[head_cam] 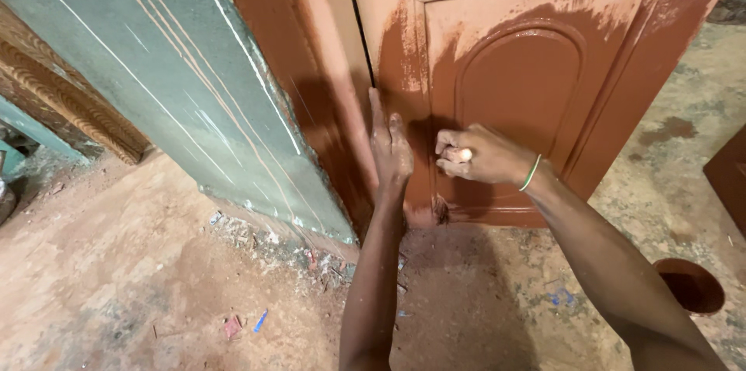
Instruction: The person paints a wooden door with reddish-brown paint using a wide brush, working over the recessed panels and edges while steadying the door with the other hand. They dip the brush into a paint can on the floor and continue coating the door surface and its side edge.
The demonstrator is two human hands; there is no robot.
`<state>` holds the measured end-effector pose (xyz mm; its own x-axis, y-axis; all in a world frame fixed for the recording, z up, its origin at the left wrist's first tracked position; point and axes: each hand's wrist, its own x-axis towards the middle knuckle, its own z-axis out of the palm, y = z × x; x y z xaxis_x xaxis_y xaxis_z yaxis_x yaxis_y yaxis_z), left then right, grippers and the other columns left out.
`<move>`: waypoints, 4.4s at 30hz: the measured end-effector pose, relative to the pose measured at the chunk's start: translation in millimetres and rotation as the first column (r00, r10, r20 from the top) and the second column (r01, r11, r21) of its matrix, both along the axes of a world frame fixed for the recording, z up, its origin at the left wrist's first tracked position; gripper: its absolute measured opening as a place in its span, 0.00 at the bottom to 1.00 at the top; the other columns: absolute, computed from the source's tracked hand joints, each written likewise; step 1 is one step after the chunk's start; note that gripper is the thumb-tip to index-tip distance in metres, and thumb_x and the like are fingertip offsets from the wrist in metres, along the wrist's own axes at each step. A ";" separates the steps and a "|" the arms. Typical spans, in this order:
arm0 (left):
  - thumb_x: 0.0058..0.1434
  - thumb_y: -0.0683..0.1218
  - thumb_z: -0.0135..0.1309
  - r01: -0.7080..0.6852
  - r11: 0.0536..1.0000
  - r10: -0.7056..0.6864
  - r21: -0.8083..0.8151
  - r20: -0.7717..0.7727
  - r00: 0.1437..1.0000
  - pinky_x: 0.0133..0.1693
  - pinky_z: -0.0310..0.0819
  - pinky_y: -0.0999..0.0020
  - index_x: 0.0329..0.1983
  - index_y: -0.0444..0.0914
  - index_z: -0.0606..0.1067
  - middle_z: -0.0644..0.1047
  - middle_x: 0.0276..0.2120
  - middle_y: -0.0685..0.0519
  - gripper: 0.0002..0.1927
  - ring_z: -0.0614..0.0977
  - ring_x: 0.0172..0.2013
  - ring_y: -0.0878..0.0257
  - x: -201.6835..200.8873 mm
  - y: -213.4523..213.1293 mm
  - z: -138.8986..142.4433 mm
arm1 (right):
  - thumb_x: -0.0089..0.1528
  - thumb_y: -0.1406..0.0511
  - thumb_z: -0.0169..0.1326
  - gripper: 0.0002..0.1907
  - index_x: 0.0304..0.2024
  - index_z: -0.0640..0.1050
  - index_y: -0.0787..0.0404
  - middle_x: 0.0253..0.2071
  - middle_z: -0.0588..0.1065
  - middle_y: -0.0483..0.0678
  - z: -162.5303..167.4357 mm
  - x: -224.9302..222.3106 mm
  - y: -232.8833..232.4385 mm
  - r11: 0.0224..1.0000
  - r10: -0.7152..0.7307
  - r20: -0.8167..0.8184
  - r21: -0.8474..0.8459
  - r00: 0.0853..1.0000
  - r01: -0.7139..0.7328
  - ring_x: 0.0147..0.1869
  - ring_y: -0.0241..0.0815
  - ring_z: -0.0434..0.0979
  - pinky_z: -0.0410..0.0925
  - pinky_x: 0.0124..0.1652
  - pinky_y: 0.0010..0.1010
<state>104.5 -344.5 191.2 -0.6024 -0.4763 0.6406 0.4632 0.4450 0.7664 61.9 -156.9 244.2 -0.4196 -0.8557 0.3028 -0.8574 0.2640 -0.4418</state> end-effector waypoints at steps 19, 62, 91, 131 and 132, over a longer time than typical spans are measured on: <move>0.79 0.64 0.33 -0.003 0.998 -0.002 -0.062 -0.075 0.997 0.70 0.58 0.53 0.81 0.34 0.47 0.55 0.77 0.31 0.39 0.61 0.74 0.42 1.2 -1.1 0.0 | 0.63 0.63 0.58 0.09 0.43 0.74 0.58 0.23 0.77 0.50 -5.1 0.7 -6.0 0.999 -0.020 -0.107 -0.030 0.994 0.017 0.25 0.46 0.77 0.69 0.26 0.35; 0.75 0.62 0.35 0.071 0.997 -0.073 0.039 0.060 0.996 0.23 0.60 0.67 0.83 0.43 0.46 0.68 0.27 0.51 0.39 0.62 0.22 0.69 0.0 15.9 2.0 | 0.65 0.61 0.54 0.05 0.41 0.73 0.53 0.21 0.76 0.48 4.3 -4.8 14.8 0.993 -0.075 0.059 -0.085 0.995 0.080 0.21 0.43 0.78 0.71 0.21 0.35; 0.77 0.57 0.35 0.040 0.997 -0.038 -0.062 0.031 0.999 0.23 0.59 0.68 0.82 0.41 0.46 0.71 0.42 0.58 0.34 0.61 0.21 0.70 -2.6 16.4 -5.9 | 0.77 0.62 0.58 0.14 0.55 0.78 0.67 0.41 0.80 0.49 49.4 -15.5 78.3 0.311 -0.338 -0.066 -0.949 0.939 0.045 0.35 0.33 0.81 0.75 0.33 0.20; 0.88 0.58 0.33 -0.199 0.947 0.121 -0.252 -0.295 0.948 0.55 0.73 0.57 0.81 0.41 0.45 0.64 0.70 0.33 0.28 0.78 0.54 0.55 -16.4 13.7 -7.7 | 0.61 0.68 0.57 0.04 0.37 0.82 0.60 0.29 0.81 0.47 -21.0 -22.2 2.6 0.983 -0.112 0.164 0.160 0.980 0.086 0.27 0.34 0.79 0.71 0.25 0.21; 0.84 0.59 0.34 -0.135 0.980 0.112 -0.149 -0.151 0.982 0.44 0.68 0.62 0.82 0.41 0.45 0.66 0.55 0.36 0.31 0.73 0.43 0.60 -15.7 13.9 -6.0 | 0.59 0.69 0.56 0.05 0.37 0.82 0.60 0.32 0.81 0.45 -18.0 -20.9 3.2 0.998 -0.039 0.130 0.047 0.991 0.034 0.29 0.32 0.80 0.73 0.25 0.21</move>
<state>88.7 -330.6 185.2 -0.4432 -0.4273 0.7880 0.4959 0.6154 0.6127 41.0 -153.7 226.2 -0.4842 -0.8506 0.2052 -0.7825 0.3160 -0.5365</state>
